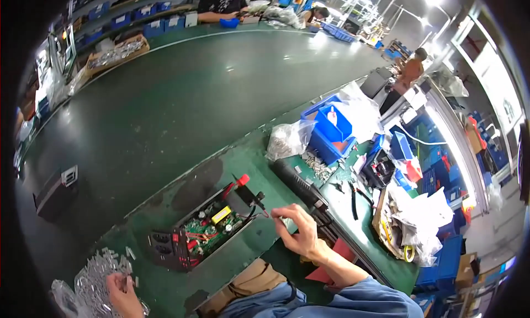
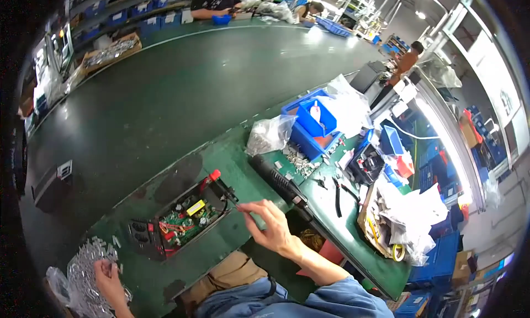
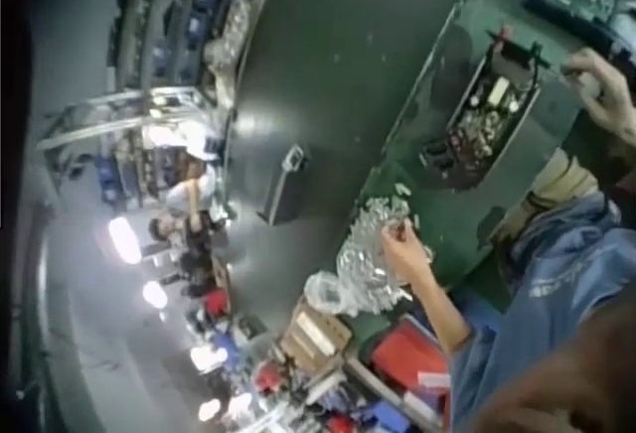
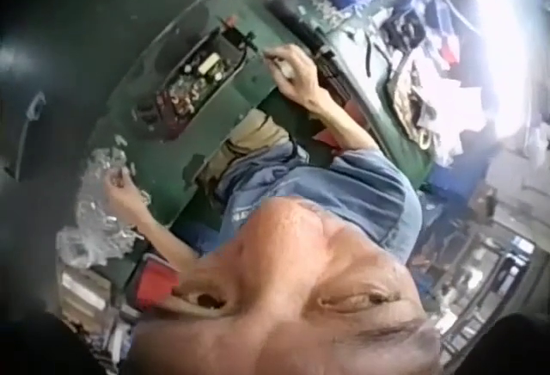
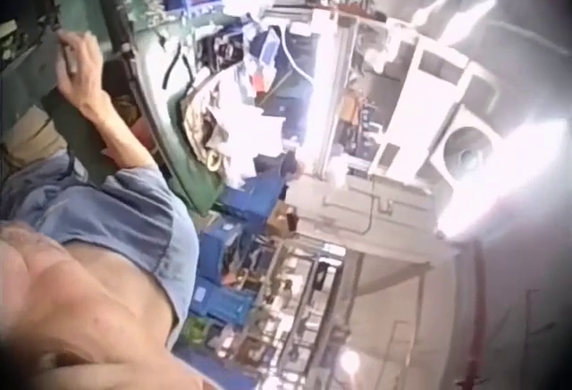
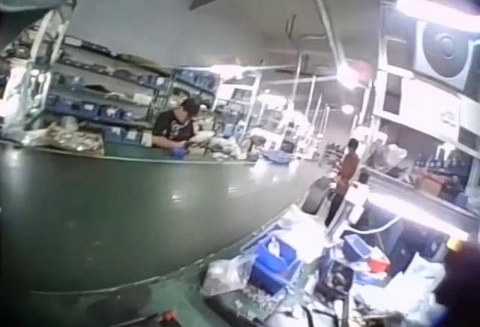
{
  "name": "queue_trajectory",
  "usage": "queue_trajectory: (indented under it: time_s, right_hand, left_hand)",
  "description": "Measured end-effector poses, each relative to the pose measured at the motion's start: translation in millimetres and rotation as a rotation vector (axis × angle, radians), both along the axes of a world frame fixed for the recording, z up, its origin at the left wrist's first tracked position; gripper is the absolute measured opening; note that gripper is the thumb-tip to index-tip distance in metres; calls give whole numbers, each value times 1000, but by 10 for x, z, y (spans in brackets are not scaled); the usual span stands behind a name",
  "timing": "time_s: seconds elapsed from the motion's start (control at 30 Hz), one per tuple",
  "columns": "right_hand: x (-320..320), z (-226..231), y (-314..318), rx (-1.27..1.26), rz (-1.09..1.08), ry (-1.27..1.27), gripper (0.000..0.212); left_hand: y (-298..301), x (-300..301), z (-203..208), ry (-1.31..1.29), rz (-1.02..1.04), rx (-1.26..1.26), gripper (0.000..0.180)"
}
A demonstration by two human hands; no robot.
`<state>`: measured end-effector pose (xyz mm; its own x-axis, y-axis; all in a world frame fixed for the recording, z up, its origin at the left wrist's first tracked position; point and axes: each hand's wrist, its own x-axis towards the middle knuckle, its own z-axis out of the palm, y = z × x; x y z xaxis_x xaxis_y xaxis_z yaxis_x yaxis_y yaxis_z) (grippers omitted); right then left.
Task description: Assembling internal components into a metal casing using an electric screwdriver on a production line.
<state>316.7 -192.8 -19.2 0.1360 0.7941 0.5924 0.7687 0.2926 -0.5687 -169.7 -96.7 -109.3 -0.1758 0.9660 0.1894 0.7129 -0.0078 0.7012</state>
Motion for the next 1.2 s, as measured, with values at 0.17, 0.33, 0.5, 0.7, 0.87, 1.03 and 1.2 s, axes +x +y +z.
queue_trajectory:
  time_s: [0.17, 0.33, 0.5, 0.7, 0.87, 1.03, 1.2]
  right_hand:
    - [-77, -5, -56, 56, 9, 29, 34]
    - [-252, 57, -110, 100, 97, 108, 33]
    - [-835, 142, -166, -310, 652, 588, 34]
    - [-996, 197, 96, -253, 973, 696, 23]
    - [-797, 173, 65, -218, 989, 769, 18]
    - [-650, 81, -201, -227, 831, 780, 15]
    - [-571, -109, -227, -399, 271, 990, 26]
  left_hand:
    - [103, -135, 98, 23, -37, -264, 26]
    - [-192, 325, 942, 367, 8, -316, 29]
    - [-756, 967, 1208, -775, -344, -385, 25]
    - [-778, 1571, 985, -1308, -725, -607, 30]
    - [-820, 1972, 924, -1485, -502, -701, 42]
    - [-797, 2230, 1072, -1106, -436, -703, 24]
    - [-488, 2309, 1054, -466, -504, 87, 67]
